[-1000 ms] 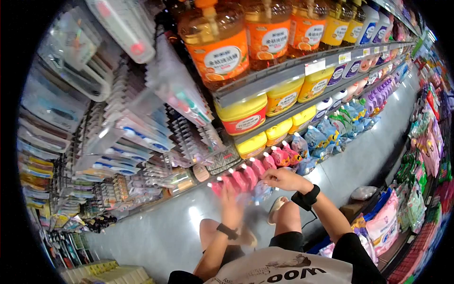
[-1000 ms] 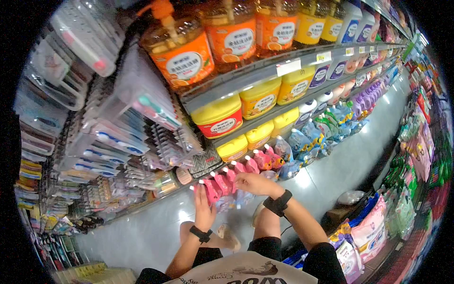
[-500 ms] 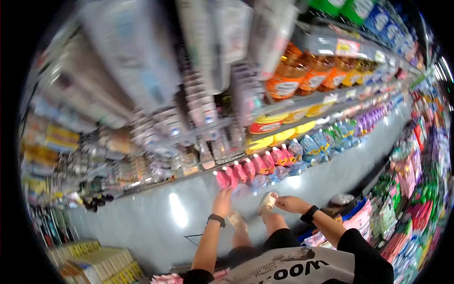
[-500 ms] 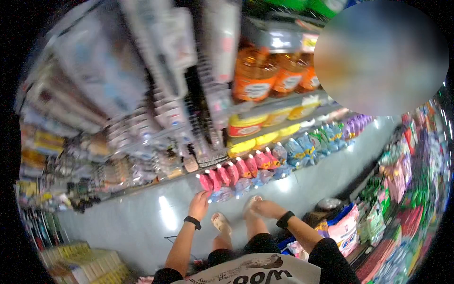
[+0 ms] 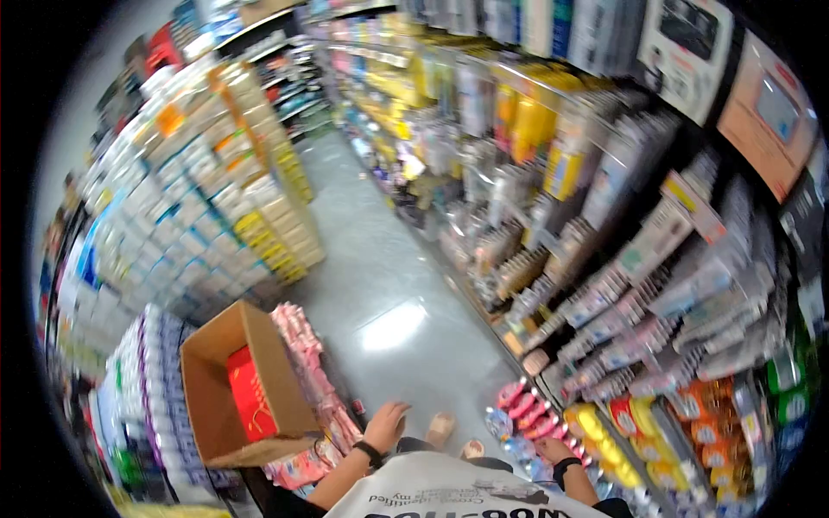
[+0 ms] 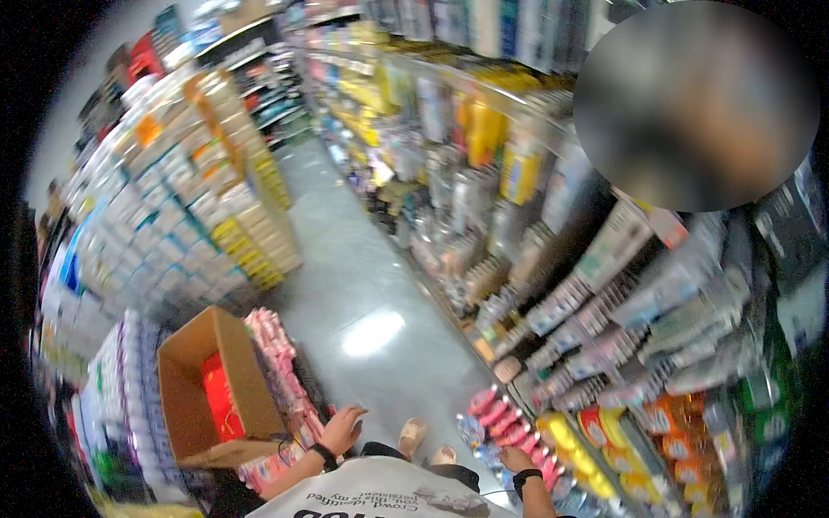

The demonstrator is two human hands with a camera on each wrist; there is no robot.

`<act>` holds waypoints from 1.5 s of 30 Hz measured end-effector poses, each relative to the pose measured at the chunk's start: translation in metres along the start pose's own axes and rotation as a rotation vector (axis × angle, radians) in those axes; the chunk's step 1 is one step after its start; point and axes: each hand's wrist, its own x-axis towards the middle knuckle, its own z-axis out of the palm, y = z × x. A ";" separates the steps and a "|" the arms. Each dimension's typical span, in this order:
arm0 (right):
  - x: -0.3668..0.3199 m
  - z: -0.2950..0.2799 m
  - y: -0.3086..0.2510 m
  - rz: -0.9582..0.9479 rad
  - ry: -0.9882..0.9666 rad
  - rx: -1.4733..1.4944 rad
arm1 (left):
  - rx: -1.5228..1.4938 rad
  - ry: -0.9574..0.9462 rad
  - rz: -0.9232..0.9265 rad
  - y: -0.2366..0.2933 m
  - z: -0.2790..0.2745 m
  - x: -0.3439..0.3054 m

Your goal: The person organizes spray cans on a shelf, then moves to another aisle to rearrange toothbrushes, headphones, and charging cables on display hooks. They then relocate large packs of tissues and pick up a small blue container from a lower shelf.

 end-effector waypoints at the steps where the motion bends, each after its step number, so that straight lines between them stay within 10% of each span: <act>1: 0.004 -0.026 -0.029 0.017 -0.062 -0.039 | 0.000 0.071 -0.090 0.009 -0.011 -0.021; 11: 0.172 -0.036 -0.214 -0.330 -0.315 0.168 | -0.644 0.749 -0.559 0.039 -0.038 -0.053; 20: 0.228 -0.016 -0.448 -0.510 -0.523 0.290 | -1.733 0.870 -0.265 -0.017 -0.170 0.084; 25: 0.276 -0.019 -0.509 -0.155 -0.555 0.827 | -1.429 0.861 -0.284 -0.069 -0.203 0.093; 31: 0.346 -0.027 -0.530 -0.062 -0.446 0.782 | -1.243 0.768 -0.329 -0.128 -0.200 0.103; 34: 0.388 -0.050 -0.549 -0.055 -0.401 0.846 | -1.376 0.725 -0.670 -0.133 -0.221 0.135; 41: 0.506 -0.119 -0.616 -0.169 -0.253 0.980 | -0.143 0.336 -0.100 -0.224 -0.301 0.277; 45: 0.580 -0.161 -0.682 -0.195 -0.286 1.102 | -0.069 0.301 -0.145 -0.271 -0.340 0.366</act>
